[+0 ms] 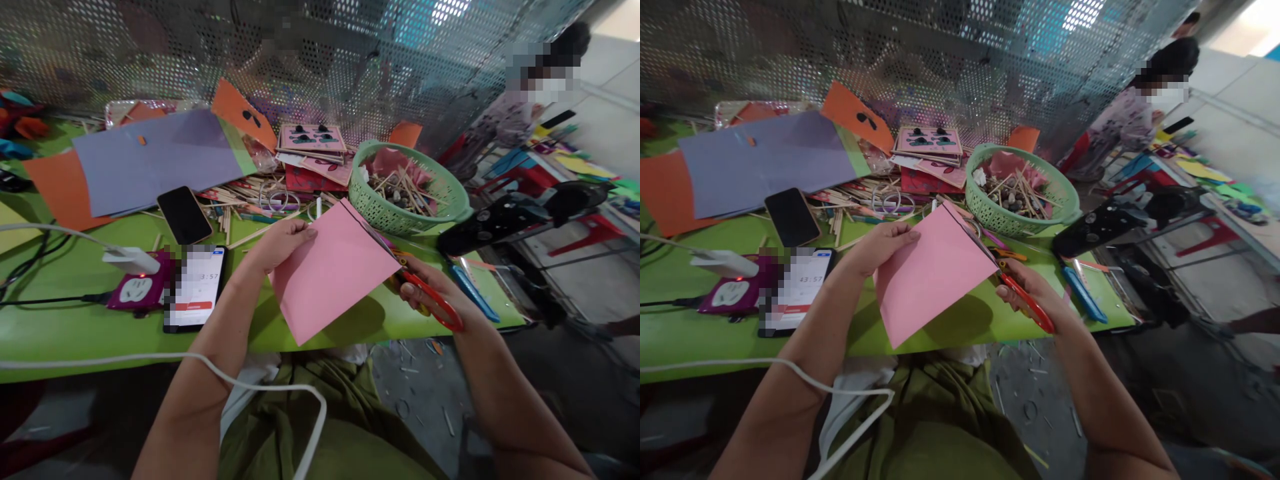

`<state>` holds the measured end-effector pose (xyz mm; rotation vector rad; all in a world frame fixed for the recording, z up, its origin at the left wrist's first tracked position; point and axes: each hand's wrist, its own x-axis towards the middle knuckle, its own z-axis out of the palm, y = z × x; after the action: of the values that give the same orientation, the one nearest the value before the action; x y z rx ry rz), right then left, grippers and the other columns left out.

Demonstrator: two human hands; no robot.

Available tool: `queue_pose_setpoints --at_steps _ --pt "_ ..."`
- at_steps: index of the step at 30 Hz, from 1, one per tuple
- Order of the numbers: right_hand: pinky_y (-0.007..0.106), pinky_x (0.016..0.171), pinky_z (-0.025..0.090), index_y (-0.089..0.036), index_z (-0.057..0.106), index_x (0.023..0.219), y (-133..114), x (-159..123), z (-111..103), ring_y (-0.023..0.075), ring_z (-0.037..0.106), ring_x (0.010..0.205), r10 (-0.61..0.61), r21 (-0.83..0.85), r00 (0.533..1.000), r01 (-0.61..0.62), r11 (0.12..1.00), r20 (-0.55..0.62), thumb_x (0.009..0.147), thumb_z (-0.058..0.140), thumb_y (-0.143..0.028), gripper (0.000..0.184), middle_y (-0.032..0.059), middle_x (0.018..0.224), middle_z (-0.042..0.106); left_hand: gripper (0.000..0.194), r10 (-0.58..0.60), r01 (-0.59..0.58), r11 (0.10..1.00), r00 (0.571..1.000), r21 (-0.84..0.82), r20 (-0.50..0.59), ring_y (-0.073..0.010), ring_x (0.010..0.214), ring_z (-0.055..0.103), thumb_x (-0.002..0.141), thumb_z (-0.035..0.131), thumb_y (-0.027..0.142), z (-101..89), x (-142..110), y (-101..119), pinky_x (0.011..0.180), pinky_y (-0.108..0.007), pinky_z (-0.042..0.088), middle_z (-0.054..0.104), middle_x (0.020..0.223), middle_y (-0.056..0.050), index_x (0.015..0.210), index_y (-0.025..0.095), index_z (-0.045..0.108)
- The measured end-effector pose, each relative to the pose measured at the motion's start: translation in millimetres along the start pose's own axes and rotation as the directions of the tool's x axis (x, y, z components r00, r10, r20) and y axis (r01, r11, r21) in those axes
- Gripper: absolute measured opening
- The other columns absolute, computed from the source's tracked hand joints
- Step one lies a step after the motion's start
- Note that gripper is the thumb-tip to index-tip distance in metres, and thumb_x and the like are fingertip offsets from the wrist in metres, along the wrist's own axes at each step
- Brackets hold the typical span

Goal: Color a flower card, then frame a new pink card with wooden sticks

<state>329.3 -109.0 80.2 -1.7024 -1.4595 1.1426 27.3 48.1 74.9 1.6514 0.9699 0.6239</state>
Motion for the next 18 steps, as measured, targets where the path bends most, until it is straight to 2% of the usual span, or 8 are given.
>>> queue_pose_setpoints --at_steps 4,9,18 --pt "0.026 0.043 0.046 -0.021 0.061 0.133 -7.3 -1.5 4.0 0.0097 0.044 0.044 0.041 0.020 0.999 -0.041 0.999 -0.030 0.075 0.077 -0.072 0.079 -0.0069 0.064 0.053 0.034 -0.007 0.007 1.000 1.000 -0.019 0.006 -0.0186 0.074 0.056 0.088 0.064 0.053 0.8 0.0 -0.1 0.075 -0.034 0.046 0.067 0.082 -0.003 0.080 0.020 0.064" --pt "0.026 0.044 0.048 -0.021 0.060 0.139 -11.8 -5.3 6.0 0.0103 0.046 0.046 0.077 0.031 0.996 -0.075 0.997 -0.048 0.078 0.078 -0.057 0.073 -0.0063 0.065 0.054 0.031 -0.015 0.015 0.999 1.000 -0.031 0.007 -0.0187 0.075 0.058 0.088 0.065 0.050 2.0 0.2 -1.5 0.074 -0.033 0.047 0.069 0.083 -0.003 0.081 0.020 0.066" --pt "0.026 0.042 0.047 -0.024 0.063 0.130 -9.7 -3.8 6.2 0.0106 0.047 0.045 0.152 0.072 0.985 -0.146 0.987 -0.085 0.077 0.080 -0.048 0.061 -0.0072 0.064 0.054 0.030 -0.020 0.020 1.000 1.000 -0.018 -0.004 -0.0165 0.071 0.054 0.088 0.064 0.048 1.6 0.1 0.4 0.072 -0.032 0.044 0.064 0.079 -0.001 0.078 0.019 0.064"
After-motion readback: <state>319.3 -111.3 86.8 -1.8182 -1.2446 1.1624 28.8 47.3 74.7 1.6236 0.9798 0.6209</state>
